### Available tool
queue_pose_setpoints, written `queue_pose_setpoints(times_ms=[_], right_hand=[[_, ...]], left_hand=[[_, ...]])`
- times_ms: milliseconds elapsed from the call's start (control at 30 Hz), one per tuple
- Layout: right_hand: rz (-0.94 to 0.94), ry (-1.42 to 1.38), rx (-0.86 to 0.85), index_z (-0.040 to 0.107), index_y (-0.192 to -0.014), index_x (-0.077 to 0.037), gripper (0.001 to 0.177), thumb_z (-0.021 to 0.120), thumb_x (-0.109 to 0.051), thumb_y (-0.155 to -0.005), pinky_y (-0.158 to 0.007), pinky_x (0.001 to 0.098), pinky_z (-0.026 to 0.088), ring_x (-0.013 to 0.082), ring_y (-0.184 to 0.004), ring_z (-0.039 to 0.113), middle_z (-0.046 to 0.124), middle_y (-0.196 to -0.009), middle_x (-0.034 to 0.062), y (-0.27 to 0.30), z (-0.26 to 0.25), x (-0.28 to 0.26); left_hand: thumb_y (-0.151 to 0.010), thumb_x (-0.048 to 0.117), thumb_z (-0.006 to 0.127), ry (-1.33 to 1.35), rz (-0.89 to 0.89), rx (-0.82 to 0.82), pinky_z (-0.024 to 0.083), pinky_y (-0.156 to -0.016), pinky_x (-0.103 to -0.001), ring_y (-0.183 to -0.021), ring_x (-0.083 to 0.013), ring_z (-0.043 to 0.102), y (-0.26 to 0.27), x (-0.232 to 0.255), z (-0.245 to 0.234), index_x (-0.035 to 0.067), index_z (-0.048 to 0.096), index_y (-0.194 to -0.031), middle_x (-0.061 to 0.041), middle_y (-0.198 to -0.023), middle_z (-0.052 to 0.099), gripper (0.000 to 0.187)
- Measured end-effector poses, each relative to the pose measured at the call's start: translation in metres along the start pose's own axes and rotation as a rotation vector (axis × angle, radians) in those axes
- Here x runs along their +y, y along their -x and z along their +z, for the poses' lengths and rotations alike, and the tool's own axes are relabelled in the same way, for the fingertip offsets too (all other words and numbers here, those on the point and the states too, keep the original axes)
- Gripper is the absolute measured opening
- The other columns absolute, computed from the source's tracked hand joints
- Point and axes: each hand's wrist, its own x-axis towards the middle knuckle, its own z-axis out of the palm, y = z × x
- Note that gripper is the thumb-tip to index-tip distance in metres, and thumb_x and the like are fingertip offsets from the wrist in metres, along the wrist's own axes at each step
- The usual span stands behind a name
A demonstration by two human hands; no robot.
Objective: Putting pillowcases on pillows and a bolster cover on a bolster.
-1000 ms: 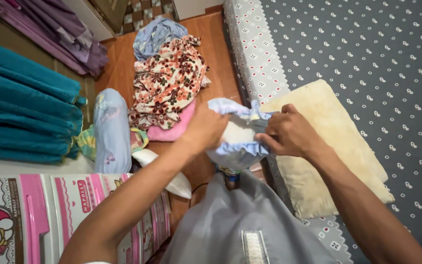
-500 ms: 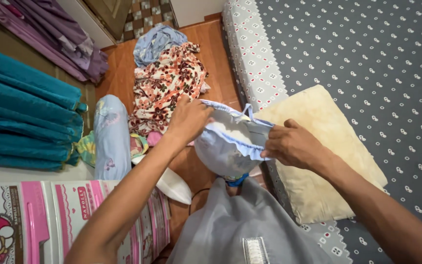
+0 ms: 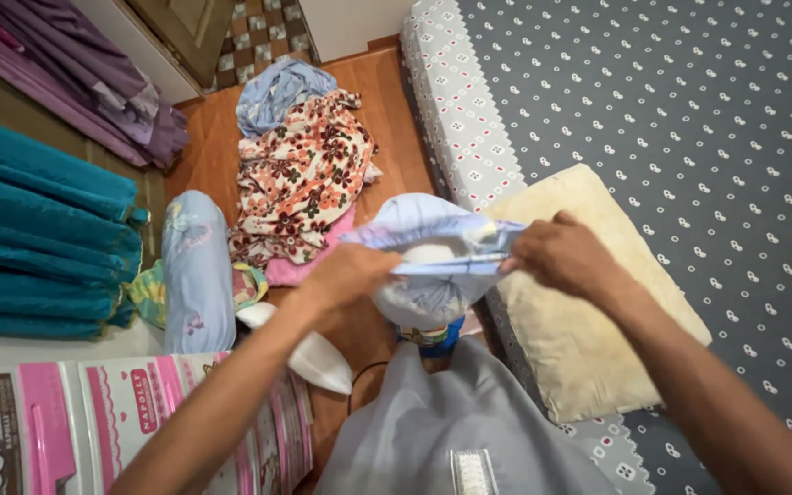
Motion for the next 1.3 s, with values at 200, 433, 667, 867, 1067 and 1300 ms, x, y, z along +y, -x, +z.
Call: queue_pose_setpoints(times_ms=[200, 433, 667, 867, 1067, 1300], right_hand=[[0.004, 0.018, -0.039, 0.071, -0.08, -0.017, 0.023, 0.07, -0.038, -0.087, -0.074, 0.0388, 0.043, 0.0179, -0.083, 0.066, 0.069, -0.077, -0.0004, -0.005, -0.004, -0.014], [-0.099, 0.031, -0.033, 0.068, -0.074, -0.015, 0.02, 0.068, -0.031, -0.085, -0.079, 0.0397, 0.044, 0.0189, -0.089, 0.065, 0.067, -0.077, 0.0003, -0.009, -0.005, -0.033], [-0.114, 0.002, -0.13, 0.066, -0.064, -0.013, 0.042, 0.062, -0.044, -0.092, -0.083, 0.0427, 0.044, 0.0201, -0.085, 0.062, 0.064, -0.072, 0.0025, 0.002, -0.007, -0.036], [0.032, 0.109, -0.068, 0.065, -0.062, -0.014, 0.043, 0.06, -0.039, -0.096, -0.076, 0.0416, 0.043, 0.0204, -0.077, 0.063, 0.065, -0.065, 0.0013, 0.003, 0.007, -0.04], [-0.096, 0.132, 0.132, 0.062, -0.057, -0.01, 0.04, 0.068, -0.029, -0.092, -0.071, 0.0379, 0.047, 0.0234, -0.07, 0.061, 0.062, -0.06, 0.0041, -0.011, 0.033, -0.038], [-0.168, 0.176, 0.197, 0.06, -0.053, -0.009, 0.041, 0.073, -0.022, -0.09, -0.068, 0.0369, 0.05, 0.0231, -0.065, 0.059, 0.058, -0.056, 0.0047, -0.027, 0.031, -0.041]], left_hand=[[-0.1, 0.047, 0.063, -0.193, -0.179, -0.084, 0.053, -0.064, -0.051, -0.067, -0.0385, 0.068, 0.0, -0.004, 0.004, 0.01, 0.066, -0.079, -0.017, -0.069, 0.068, 0.043], [-0.066, 0.045, 0.085, -0.301, -0.354, -0.137, 0.056, -0.071, -0.05, -0.085, -0.041, 0.07, -0.026, 0.024, -0.009, -0.002, 0.062, -0.121, -0.024, -0.091, 0.07, 0.076], [-0.059, 0.054, 0.091, -0.241, -0.459, -0.337, 0.056, -0.084, -0.05, -0.101, -0.0384, 0.07, -0.027, 0.012, 0.004, 0.002, 0.064, -0.114, -0.021, -0.108, 0.071, 0.08], [-0.059, 0.049, 0.093, -0.251, -0.438, -0.389, 0.057, -0.086, -0.048, -0.103, -0.0381, 0.07, -0.035, 0.012, 0.029, 0.002, 0.061, -0.12, -0.022, -0.112, 0.07, 0.083], [-0.064, 0.036, 0.09, -0.198, -0.467, -0.485, 0.057, -0.087, -0.049, -0.107, -0.0393, 0.069, -0.033, 0.009, 0.045, 0.007, 0.053, -0.137, -0.023, -0.119, 0.069, 0.087], [-0.089, 0.013, 0.057, -0.238, 0.131, -0.115, 0.055, -0.087, -0.045, -0.109, -0.0364, 0.067, -0.023, 0.009, 0.072, 0.018, 0.056, -0.139, -0.019, -0.141, 0.057, 0.05]])
